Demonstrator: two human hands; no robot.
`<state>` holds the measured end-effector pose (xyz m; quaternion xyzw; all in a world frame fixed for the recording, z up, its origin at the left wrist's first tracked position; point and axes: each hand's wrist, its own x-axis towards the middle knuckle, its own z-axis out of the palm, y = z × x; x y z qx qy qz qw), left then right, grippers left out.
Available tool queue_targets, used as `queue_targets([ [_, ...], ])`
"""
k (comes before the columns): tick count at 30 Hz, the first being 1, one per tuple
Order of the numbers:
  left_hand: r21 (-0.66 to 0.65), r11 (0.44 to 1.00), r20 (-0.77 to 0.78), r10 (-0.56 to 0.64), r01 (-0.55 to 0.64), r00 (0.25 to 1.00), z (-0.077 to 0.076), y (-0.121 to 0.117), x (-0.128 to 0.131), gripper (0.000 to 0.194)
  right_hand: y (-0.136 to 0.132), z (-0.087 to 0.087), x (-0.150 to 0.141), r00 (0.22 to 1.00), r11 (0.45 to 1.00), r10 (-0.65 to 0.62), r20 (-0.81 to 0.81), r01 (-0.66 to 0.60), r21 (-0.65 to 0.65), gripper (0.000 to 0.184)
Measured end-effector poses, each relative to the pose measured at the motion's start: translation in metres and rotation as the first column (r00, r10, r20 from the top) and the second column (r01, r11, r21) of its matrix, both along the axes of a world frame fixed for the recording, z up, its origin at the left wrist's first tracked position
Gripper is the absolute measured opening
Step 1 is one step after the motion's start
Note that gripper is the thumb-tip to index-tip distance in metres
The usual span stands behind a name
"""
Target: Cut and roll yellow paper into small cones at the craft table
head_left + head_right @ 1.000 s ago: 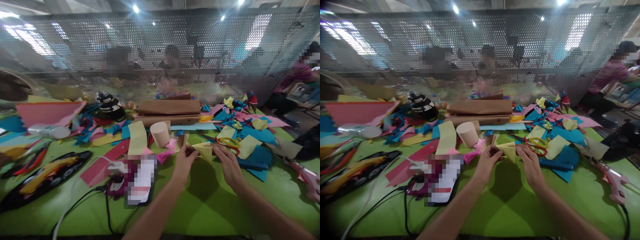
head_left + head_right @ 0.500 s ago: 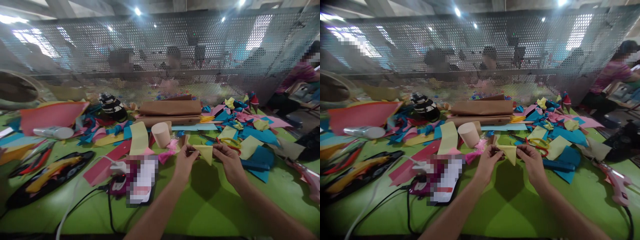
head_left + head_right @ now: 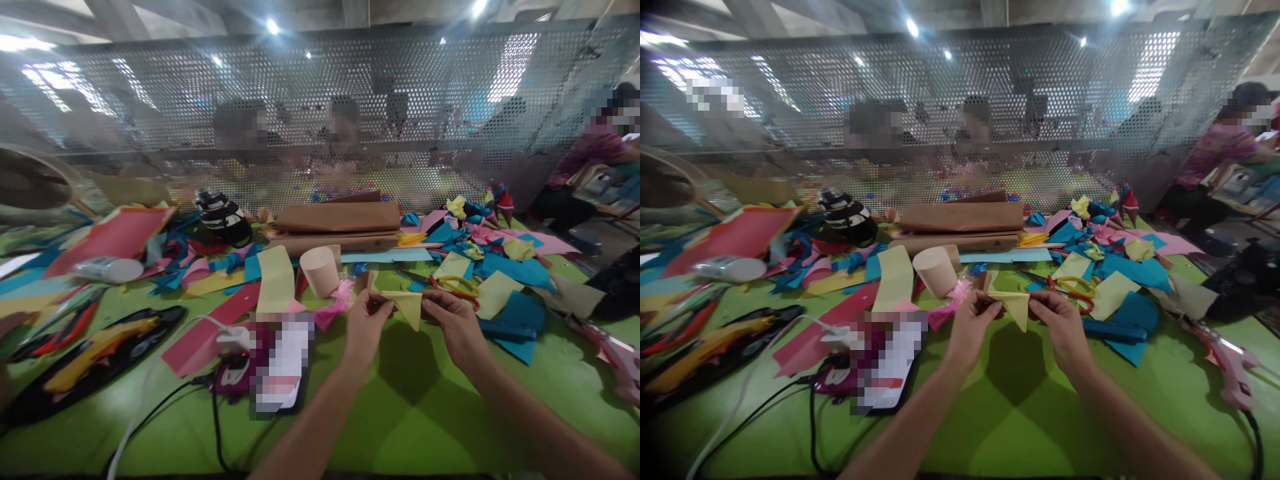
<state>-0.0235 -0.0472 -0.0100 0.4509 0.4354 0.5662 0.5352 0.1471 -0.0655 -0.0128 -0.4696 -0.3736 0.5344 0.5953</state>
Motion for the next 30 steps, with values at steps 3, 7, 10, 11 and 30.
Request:
queue_targets([
  [3, 0.044, 0.999, -0.045, 0.017, -0.015, 0.999, -0.0024, 0.0007, -0.0011, 0.014, 0.0, 0.0001, -0.0007, 1.0, 1.0, -0.008, 0.018, 0.008, 0.005, 0.03],
  [7, 0.052, 0.998, -0.088, 0.022, -0.017, 0.996, -0.0033, 0.0008, -0.0016, 0.014, -0.0011, 0.0026, -0.0018, 0.998, 0.999, -0.04, 0.049, 0.039, 0.023, 0.03],
  [10, 0.052, 0.998, -0.126, 0.032, -0.026, 0.991, -0.0022, 0.0004, -0.0013, 0.014, -0.0018, 0.0051, -0.0023, 0.993, 0.996, -0.072, 0.092, 0.067, 0.054, 0.029],
  [11, 0.052, 0.998, -0.133, 0.038, -0.031, 0.99, -0.0018, 0.0002, -0.0012, 0.014, -0.0018, 0.0057, -0.0025, 0.991, 0.995, -0.079, 0.109, 0.073, 0.061, 0.029],
  [30, -0.005, 1.0, -0.141, 0.017, -0.018, 0.99, -0.0001, -0.0004, -0.0027, 0.015, -0.0012, 0.0011, -0.0033, 0.979, 0.993, -0.1, 0.176, 0.088, 0.076, 0.025],
])
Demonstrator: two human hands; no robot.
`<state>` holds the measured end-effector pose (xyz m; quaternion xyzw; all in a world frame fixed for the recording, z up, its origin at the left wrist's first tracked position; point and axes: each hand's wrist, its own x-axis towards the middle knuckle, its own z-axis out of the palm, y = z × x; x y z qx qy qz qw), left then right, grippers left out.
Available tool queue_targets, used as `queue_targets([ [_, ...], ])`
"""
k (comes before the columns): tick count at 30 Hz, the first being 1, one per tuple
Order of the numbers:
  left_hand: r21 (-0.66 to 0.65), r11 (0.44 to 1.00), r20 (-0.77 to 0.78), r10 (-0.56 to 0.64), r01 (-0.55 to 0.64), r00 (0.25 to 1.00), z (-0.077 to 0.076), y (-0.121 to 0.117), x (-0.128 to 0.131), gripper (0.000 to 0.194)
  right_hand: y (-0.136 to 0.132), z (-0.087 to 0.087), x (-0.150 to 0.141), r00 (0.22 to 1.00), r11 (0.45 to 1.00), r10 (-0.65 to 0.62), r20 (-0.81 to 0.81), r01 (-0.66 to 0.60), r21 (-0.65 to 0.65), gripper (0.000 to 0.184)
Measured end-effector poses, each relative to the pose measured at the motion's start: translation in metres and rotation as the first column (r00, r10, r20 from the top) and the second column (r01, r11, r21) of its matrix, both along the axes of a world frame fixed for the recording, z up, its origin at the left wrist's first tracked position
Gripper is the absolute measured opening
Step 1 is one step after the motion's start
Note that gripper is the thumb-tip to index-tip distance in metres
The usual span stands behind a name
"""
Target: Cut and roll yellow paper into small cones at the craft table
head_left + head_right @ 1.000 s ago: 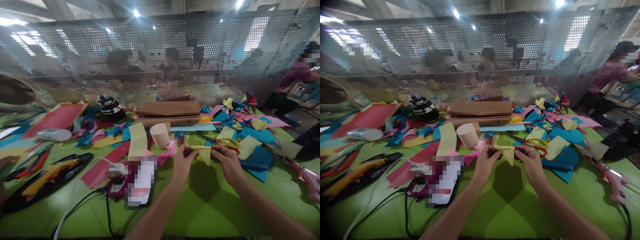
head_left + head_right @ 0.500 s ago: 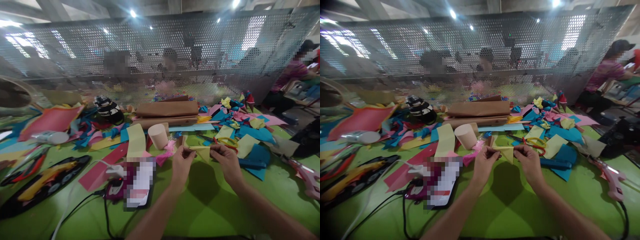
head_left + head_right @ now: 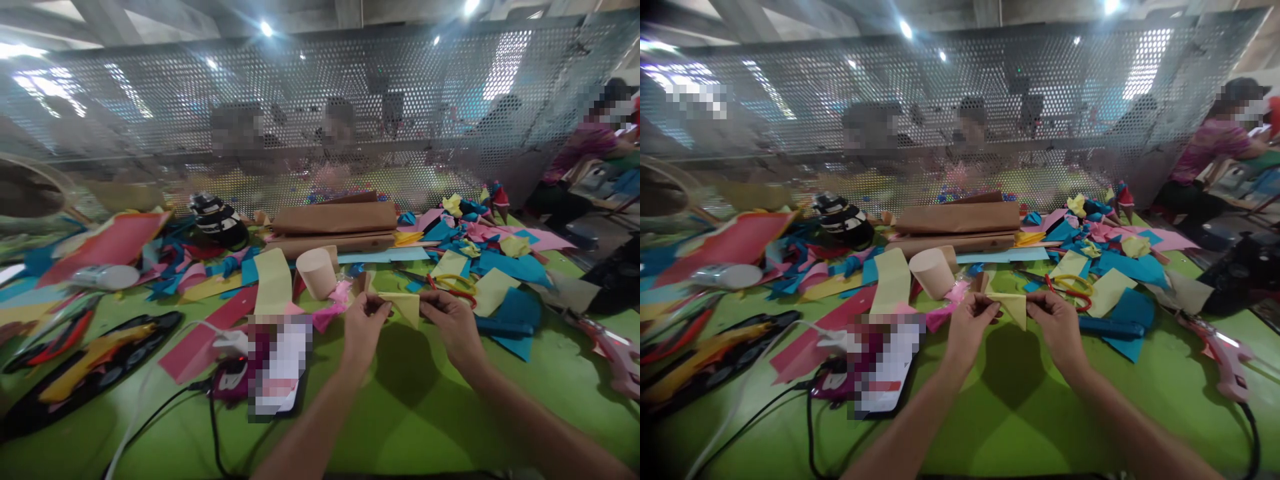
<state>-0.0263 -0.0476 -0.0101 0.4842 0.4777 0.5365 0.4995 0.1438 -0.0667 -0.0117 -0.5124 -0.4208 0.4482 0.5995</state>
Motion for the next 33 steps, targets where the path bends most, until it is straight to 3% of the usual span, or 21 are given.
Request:
queue_targets([
  [16, 0.018, 1.0, -0.051, -0.008, 0.009, 0.999, -0.001, 0.003, -0.005, 0.012, 0.0, -0.01, 0.003, 0.999, 0.999, 0.04, 0.01, -0.04, 0.018, 0.022],
  [22, -0.03, 0.999, 0.007, -0.019, 0.019, 1.0, 0.005, 0.003, -0.005, 0.013, -0.001, -0.005, 0.002, 0.997, 0.997, 0.073, 0.033, -0.074, 0.029, 0.02],
  [33, -0.016, 0.999, 0.012, -0.029, 0.029, 1.0, 0.001, 0.006, -0.006, 0.015, -0.009, 0.008, -0.001, 0.994, 0.993, 0.103, 0.037, -0.105, 0.046, 0.022],
])
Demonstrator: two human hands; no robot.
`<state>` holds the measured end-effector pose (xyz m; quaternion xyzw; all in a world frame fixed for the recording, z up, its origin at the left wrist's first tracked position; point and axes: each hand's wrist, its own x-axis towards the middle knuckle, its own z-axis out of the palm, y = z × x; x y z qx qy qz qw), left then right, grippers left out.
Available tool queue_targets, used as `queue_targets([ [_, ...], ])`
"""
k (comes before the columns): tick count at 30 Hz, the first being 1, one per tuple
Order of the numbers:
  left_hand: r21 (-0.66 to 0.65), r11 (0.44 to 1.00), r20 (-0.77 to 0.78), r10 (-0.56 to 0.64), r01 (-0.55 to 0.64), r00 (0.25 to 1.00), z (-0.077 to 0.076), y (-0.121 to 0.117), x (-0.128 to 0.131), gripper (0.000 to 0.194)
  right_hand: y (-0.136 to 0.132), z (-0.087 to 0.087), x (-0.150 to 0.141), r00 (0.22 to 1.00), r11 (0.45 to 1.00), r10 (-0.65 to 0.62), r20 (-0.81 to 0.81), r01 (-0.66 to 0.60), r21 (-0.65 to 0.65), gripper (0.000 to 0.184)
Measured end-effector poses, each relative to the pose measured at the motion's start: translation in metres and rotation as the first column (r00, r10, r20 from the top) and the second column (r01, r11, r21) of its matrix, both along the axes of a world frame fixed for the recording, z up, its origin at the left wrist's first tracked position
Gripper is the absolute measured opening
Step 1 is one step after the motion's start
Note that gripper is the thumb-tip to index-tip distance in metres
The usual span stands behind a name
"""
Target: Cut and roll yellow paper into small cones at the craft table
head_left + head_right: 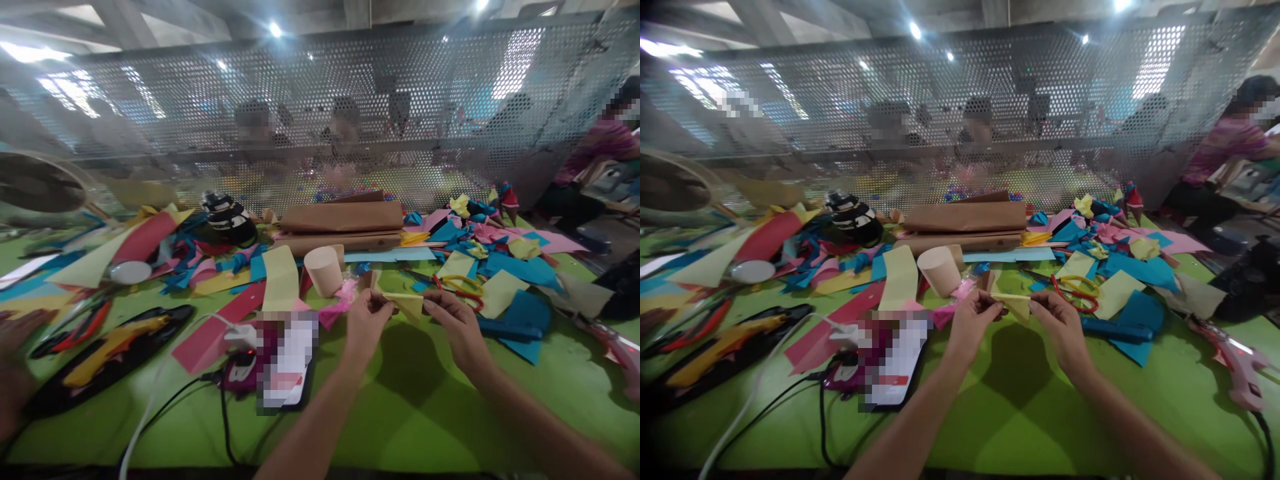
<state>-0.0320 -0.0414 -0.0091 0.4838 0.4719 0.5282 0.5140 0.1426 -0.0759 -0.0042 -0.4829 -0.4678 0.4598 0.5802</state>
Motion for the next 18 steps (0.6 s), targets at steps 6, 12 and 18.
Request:
queue_targets([
  [6, 0.016, 1.0, -0.015, -0.007, 0.007, 1.0, 0.0005, -0.0019, 0.0007, 0.014, 0.0041, -0.0075, 0.0001, 1.0, 1.0, -0.019, 0.022, 0.019, 0.005, 0.026],
  [12, 0.014, 1.0, 0.001, -0.009, 0.009, 1.0, -0.0006, -0.0023, 0.0003, 0.013, 0.0048, -0.0088, 0.0005, 0.999, 0.999, -0.034, 0.038, 0.034, 0.013, 0.026],
  [18, -0.013, 1.0, 0.066, -0.016, 0.017, 0.998, 0.0007, -0.0019, 0.0018, 0.015, 0.005, -0.0084, 0.0002, 0.998, 0.998, -0.05, 0.037, 0.049, 0.028, 0.023],
])
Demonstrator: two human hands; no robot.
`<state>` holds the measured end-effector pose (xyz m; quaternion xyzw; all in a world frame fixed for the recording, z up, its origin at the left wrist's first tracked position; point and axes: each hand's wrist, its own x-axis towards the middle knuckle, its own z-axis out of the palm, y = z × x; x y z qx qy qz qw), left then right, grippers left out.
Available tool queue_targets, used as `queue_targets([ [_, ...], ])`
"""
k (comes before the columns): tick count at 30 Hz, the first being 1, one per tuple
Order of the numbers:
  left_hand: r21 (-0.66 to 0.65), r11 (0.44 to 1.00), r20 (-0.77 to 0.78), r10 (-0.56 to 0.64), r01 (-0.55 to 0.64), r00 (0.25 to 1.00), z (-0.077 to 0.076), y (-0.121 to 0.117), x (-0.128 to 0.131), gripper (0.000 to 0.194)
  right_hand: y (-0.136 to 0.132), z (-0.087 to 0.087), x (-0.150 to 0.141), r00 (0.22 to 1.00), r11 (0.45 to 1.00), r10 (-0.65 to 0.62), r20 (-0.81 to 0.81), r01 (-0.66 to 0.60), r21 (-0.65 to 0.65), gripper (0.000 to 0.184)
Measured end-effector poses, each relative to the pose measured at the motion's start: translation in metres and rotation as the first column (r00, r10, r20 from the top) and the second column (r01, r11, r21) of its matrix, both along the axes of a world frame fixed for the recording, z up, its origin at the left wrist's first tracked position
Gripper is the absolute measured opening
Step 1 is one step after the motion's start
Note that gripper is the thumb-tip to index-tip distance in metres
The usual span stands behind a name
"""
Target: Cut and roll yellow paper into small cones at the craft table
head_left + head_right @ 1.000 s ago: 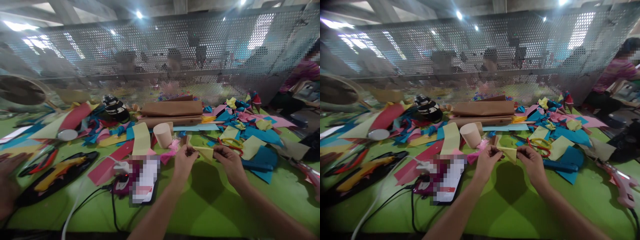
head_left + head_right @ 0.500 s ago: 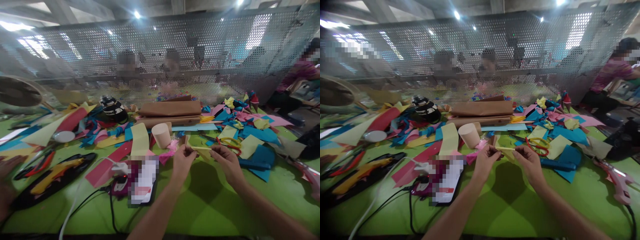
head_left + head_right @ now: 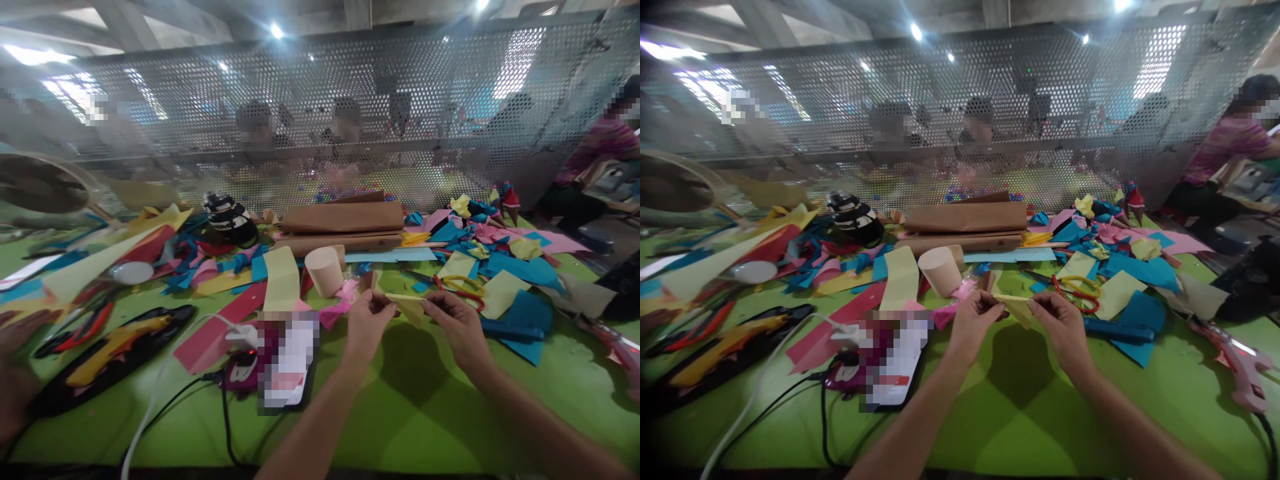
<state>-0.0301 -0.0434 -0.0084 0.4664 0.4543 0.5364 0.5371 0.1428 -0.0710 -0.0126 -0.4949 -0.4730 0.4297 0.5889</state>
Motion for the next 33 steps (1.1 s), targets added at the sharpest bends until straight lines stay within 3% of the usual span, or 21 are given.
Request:
queue_targets([
  [11, 0.035, 0.999, 0.064, -0.029, 0.026, 0.998, 0.0043, -0.0014, -0.0014, 0.027, 0.0, -0.0014, 0.0011, 1.0, 1.0, 0.006, -0.007, -0.006, 0.012, 0.021],
  [22, 0.047, 0.997, 0.021, -0.064, 0.063, 0.998, -0.0021, 0.001, -0.0034, 0.024, -0.0027, 0.0034, 0.0009, 1.0, 1.0, 0.016, 0.016, -0.016, 0.004, 0.021],
  [33, 0.066, 0.997, -0.02, -0.044, 0.045, 0.999, 0.005, -0.0023, -0.0031, 0.017, -0.0022, 0.0017, 0.0011, 0.999, 0.999, 0.031, 0.009, -0.031, 0.01, 0.021],
])
